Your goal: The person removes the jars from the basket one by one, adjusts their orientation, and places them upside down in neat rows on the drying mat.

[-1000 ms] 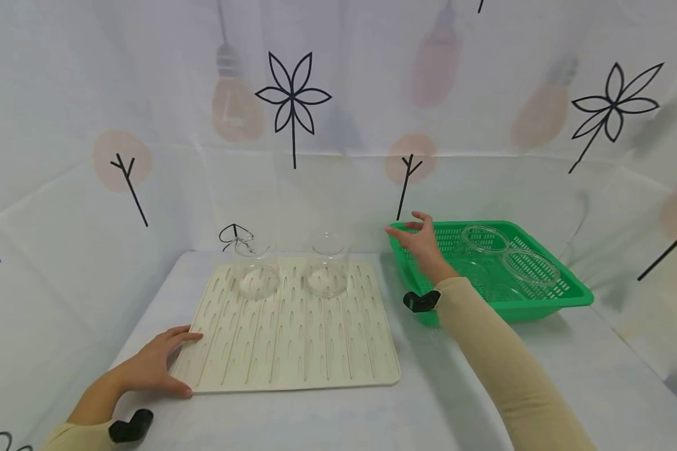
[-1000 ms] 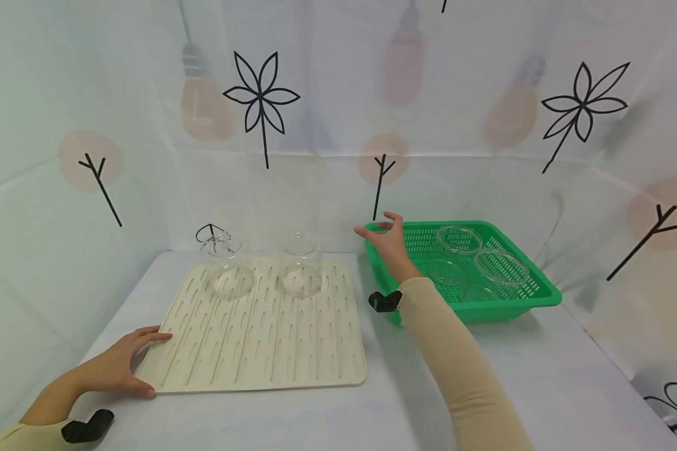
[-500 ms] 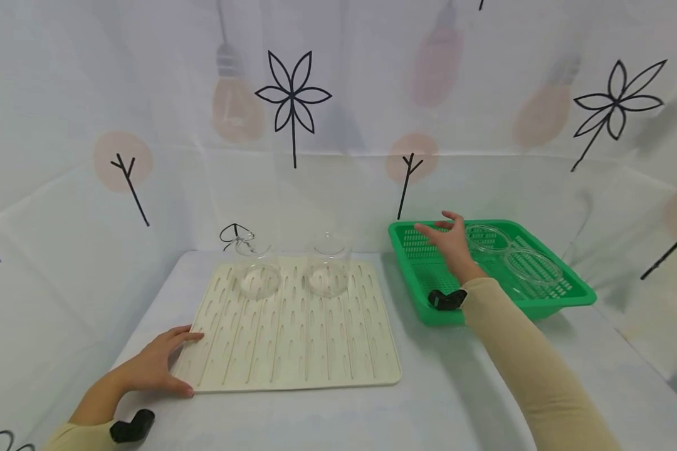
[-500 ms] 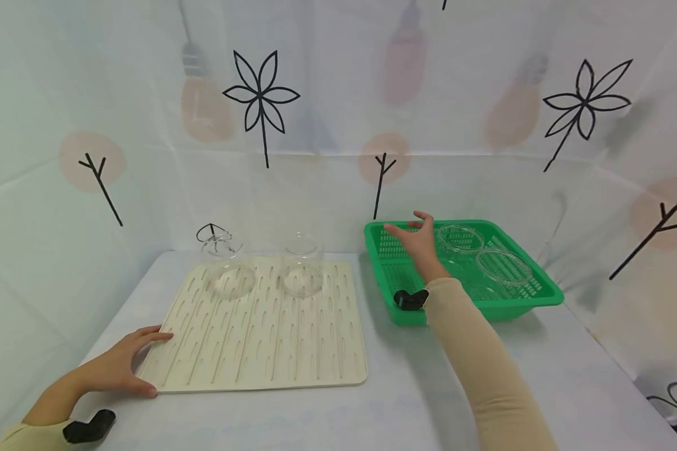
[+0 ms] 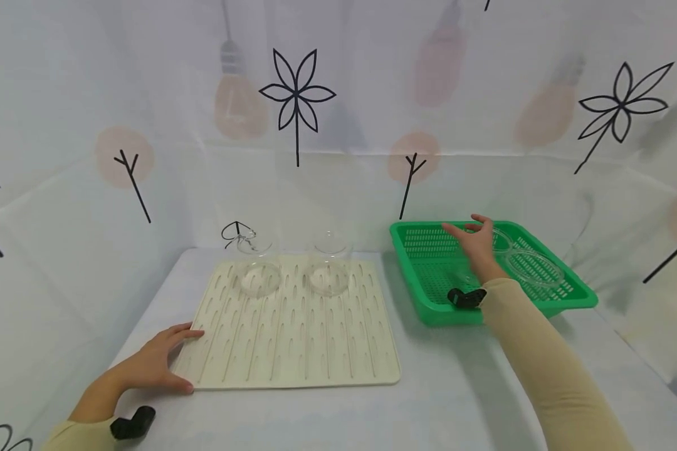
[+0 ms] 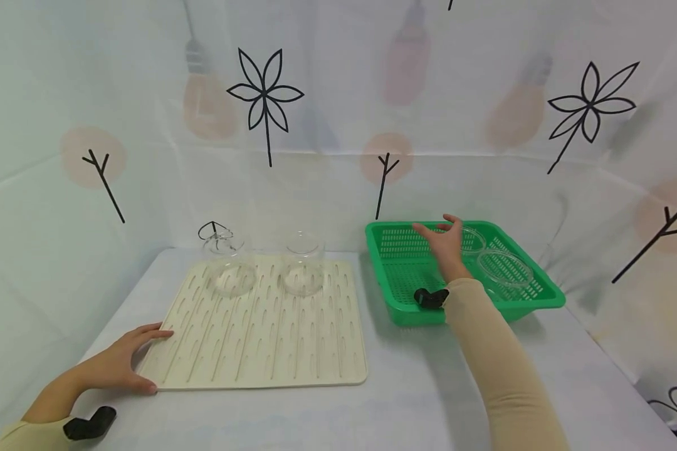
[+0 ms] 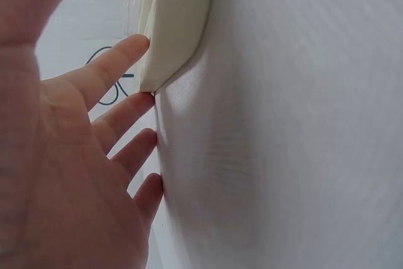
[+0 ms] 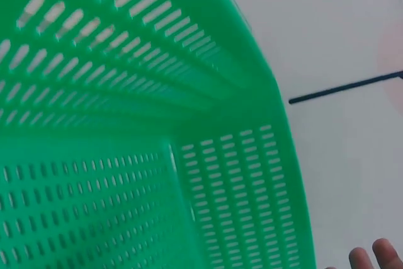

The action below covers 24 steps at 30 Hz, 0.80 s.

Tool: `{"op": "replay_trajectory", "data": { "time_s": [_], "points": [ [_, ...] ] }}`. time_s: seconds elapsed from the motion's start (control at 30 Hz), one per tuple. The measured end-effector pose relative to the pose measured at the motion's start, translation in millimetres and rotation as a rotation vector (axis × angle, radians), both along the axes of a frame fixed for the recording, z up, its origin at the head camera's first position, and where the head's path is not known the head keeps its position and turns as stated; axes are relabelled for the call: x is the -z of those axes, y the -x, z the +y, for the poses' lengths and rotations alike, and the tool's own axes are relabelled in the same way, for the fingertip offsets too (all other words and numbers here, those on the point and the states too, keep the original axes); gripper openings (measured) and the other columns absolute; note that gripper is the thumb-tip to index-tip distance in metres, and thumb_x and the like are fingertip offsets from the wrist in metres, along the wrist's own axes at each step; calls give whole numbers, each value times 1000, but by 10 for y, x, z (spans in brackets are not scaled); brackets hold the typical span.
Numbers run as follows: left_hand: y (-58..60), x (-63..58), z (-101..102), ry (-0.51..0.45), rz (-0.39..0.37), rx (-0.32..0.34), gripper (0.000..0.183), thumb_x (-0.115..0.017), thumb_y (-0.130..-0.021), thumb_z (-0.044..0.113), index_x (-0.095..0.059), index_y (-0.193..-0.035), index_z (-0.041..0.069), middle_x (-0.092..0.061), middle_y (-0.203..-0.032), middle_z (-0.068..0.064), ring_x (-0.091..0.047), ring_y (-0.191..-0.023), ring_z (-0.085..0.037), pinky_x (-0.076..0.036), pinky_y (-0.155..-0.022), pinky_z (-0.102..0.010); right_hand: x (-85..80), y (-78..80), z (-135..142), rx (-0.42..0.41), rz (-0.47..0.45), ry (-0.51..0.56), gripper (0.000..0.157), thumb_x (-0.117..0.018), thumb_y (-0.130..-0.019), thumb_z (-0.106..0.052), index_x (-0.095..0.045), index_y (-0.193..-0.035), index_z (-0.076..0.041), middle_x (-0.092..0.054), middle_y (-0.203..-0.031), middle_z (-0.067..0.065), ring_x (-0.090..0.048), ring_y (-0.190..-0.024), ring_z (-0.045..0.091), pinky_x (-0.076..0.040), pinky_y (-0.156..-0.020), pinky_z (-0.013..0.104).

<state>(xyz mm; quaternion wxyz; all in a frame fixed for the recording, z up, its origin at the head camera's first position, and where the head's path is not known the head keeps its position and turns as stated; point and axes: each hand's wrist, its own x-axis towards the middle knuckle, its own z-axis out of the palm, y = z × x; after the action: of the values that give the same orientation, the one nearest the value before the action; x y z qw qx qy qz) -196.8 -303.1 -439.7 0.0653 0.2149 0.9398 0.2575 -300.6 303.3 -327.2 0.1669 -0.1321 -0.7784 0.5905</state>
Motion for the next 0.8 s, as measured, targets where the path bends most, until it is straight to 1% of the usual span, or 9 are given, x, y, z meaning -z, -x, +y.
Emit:
{"op": "replay_trajectory", "data": {
  "time_s": [0.07,0.13,0.23,0.33,0.4,0.47,0.6,0.7,0.8],
  "points": [
    [-1,-5,1,-3,-1,5,95,-85,-54,50,-49,-130,7,-32,-138,-29,-30,-122,-50,-30,-90,-67,5,-7,42,47,15,15,87,-68,-80,-45,-17,-144,-14,-29,-138,16,-37,-114,28,-35,-94,45],
    [4,-11,-2,-4,-1,10,95,-85,-54,50,-49,-130,7,-32,-138,-29,-29,-122,-50,-30,-90,-67,0,-6,76,118,31,46,86,-69,-78,-45,-20,-142,-16,-31,-135,13,-40,-106,21,-37,-91,40],
    [13,-20,-1,-5,-1,13,94,-85,-55,49,-49,-131,7,-32,-138,-29,-29,-122,-50,-30,-90,-66,-11,-12,113,225,57,76,82,-70,-76,-46,-25,-139,-19,-33,-128,7,-39,-93,11,-37,-83,33],
    [15,-21,2,-11,-3,14,93,-85,-55,48,-49,-131,7,-31,-138,-29,-29,-122,-50,-30,-90,-67,-21,-17,149,283,66,64,78,-68,-78,-46,-26,-138,-19,-31,-129,7,-37,-88,11,-36,-79,31],
    [7,-16,4,-11,-11,7,94,-85,-55,48,-49,-131,7,-31,-138,-29,-29,-122,-50,-30,-90,-67,-13,-12,182,302,55,39,78,-66,-79,-48,-24,-139,-18,-28,-134,9,-37,-94,14,-36,-80,33],
    [1,-16,10,-14,-14,3,94,-86,-54,48,-50,-130,7,-31,-138,-29,-29,-122,-50,-30,-90,-67,-2,-5,230,313,36,25,80,-64,-80,-50,-22,-141,-18,-24,-140,10,-36,-106,20,-36,-86,35],
    [-6,-19,16,-19,-20,1,94,-86,-54,48,-50,-130,7,-31,-138,-30,-29,-122,-51,-29,-90,-67,23,0,319,312,-35,-11,86,-61,-81,-52,-16,-145,-17,-13,-147,11,-25,-129,27,-32,-99,41],
    [0,-16,13,-17,-14,3,94,-86,-54,48,-50,-130,7,-32,-138,-30,-29,-122,-50,-29,-90,-67,17,-14,347,309,-68,-20,87,-60,-82,-52,-12,-147,-18,-7,-148,10,-20,-133,29,-29,-103,44],
    [9,-11,8,-10,-9,2,94,-86,-54,48,-50,-130,7,-32,-138,-29,-29,-122,-50,-29,-90,-67,-14,-39,341,311,-82,-11,85,-58,-83,-52,-12,-147,-18,-5,-148,10,-18,-133,29,-28,-104,44]
  ]
}}
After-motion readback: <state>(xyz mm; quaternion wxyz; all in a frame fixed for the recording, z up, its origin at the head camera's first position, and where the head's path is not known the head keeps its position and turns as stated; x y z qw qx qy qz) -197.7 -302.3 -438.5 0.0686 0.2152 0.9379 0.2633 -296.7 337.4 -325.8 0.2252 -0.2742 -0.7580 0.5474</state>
